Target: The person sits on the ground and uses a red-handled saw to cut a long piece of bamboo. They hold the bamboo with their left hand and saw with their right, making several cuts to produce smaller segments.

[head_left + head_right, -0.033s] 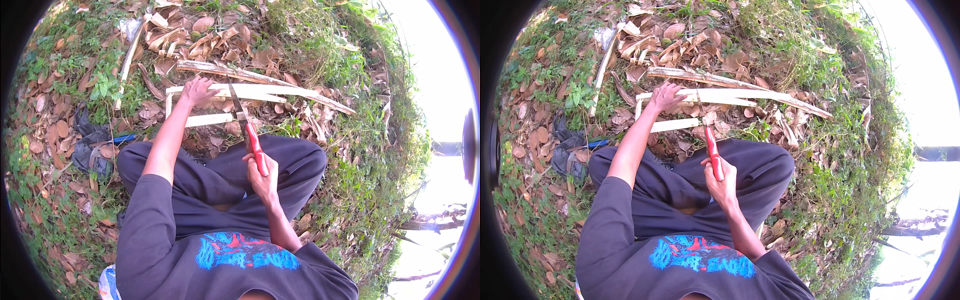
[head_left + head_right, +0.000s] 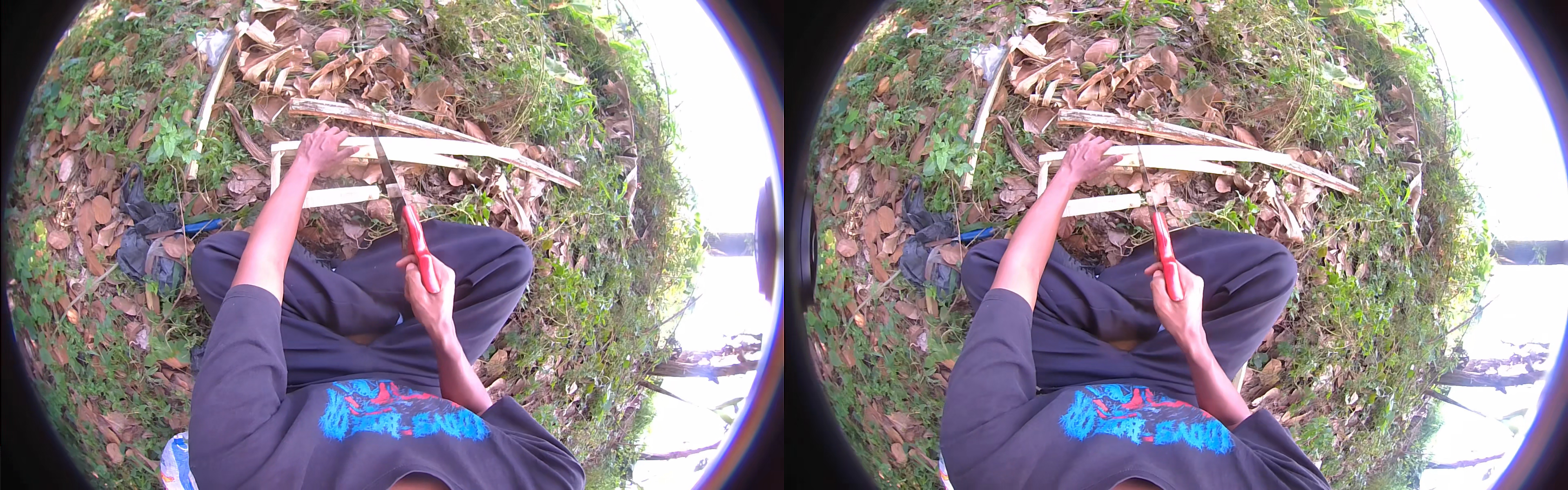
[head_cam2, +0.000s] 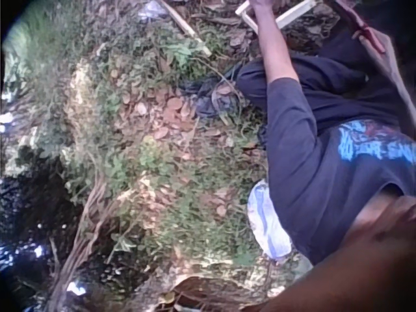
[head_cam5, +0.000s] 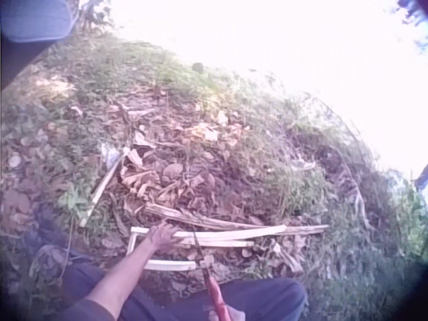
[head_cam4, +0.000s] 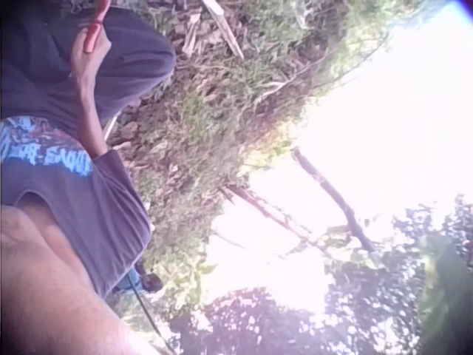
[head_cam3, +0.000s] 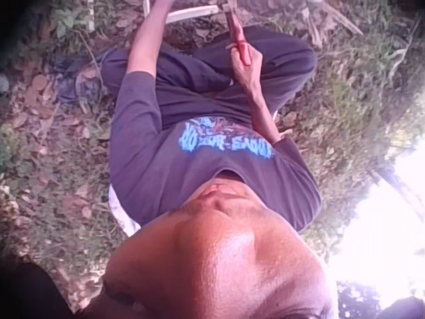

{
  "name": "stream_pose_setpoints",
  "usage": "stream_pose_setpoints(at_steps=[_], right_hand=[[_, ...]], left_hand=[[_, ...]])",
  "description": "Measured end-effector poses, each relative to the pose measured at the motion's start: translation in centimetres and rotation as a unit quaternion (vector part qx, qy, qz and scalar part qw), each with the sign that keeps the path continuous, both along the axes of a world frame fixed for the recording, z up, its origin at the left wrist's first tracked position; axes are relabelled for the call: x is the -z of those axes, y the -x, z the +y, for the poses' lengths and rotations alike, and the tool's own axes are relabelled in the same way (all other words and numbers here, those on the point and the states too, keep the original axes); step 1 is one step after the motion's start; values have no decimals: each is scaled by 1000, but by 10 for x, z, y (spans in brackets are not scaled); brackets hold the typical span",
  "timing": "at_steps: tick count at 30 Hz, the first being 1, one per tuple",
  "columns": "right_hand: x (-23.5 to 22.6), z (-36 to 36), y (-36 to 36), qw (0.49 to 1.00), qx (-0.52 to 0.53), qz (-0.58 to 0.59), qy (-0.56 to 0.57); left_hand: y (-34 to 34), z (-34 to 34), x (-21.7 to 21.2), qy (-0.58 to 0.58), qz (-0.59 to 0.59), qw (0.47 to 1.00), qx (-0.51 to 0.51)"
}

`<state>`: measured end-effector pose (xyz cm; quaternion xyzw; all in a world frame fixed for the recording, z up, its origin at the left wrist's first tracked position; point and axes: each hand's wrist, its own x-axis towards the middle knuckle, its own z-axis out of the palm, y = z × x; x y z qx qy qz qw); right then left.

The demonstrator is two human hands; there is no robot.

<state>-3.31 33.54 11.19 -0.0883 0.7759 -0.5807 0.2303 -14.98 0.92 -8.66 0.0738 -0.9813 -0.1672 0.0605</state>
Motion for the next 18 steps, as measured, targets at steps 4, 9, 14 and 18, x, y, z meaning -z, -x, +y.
stream_pose_setpoints(at_steps=[4,9,14,18], right_hand=[[-7,2,-8,999,23,-41,-2],[8,-7,5,1000,-1,-5,8],[-5,-2,-12,999,19,-43,27],[-2,0,-10,998,31,-49,26]], left_hand=[[-4,1,-1,6,17,1000,-12],[0,0,1,13,15,1000,-4],[-2,0,4,0,11,1000,-4],[0,-2,5,-10,-12,1000,-6]])
